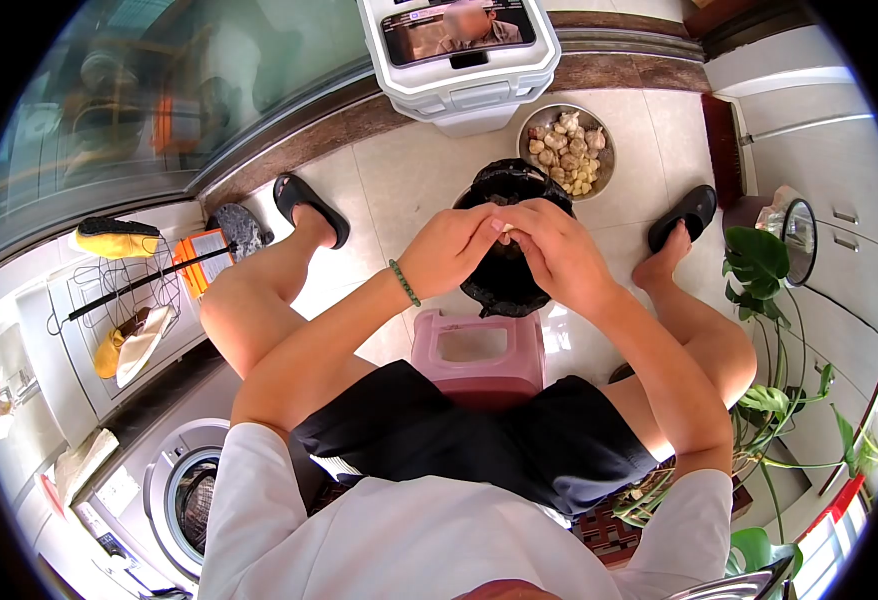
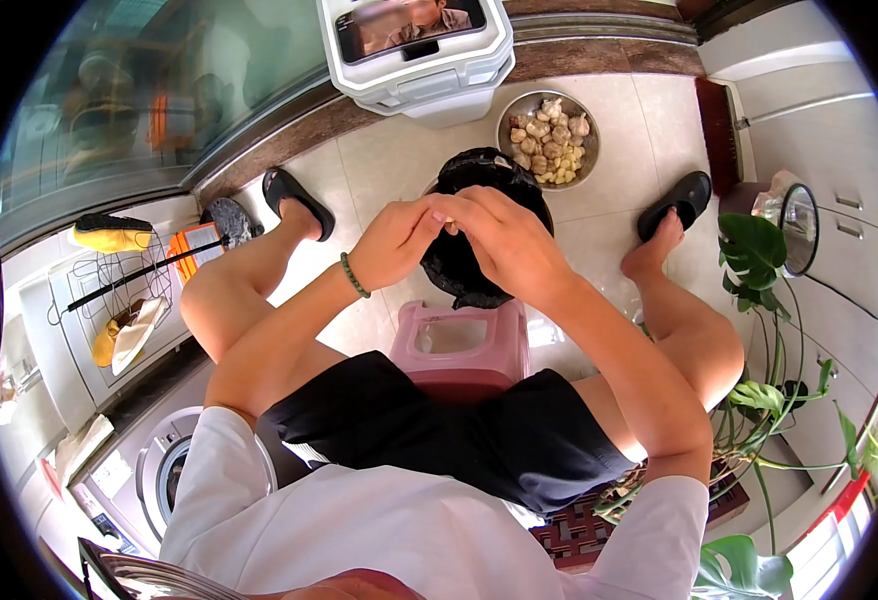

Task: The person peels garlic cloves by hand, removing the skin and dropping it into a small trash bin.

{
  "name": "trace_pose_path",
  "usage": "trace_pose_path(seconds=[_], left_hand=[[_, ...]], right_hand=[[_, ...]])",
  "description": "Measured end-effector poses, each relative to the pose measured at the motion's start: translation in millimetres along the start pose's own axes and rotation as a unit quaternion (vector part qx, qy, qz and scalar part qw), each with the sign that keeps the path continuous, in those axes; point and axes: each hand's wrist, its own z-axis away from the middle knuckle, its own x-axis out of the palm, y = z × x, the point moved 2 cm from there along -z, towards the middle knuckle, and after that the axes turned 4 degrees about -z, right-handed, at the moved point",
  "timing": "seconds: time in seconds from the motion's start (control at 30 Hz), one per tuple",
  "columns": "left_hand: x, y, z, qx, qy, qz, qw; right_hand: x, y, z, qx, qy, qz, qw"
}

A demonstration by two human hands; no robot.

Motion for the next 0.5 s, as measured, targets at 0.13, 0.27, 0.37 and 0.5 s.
trace_pose_path(seconds=[0.13, 0.27, 0.37, 0.5], left_hand=[[-0.5, 1.3, 0.1, -0.003, -0.003, -0.002, 1.0], [0.5, -1.2, 0.7, -0.009, -0.01, 0.003, 1.0], [-0.9, 0.2, 0.9, -0.014, -0.013, 0.008, 1.0], [-3.8, 8.6, -0.7, -0.015, -0.013, -0.006, 1.0]], right_hand=[[1.0, 0.6, -0.6, -0.004, 0.009, -0.013, 1.0], [-1.6, 1.3, -0.4, 0.012, -0.031, -0.014, 0.999], [0.0, 1.1, -1.7, -0.001, -0.01, -0.013, 1.0], [-0.8, 1.0, -1.2, 0.009, -0.006, -0.02, 1.0]])
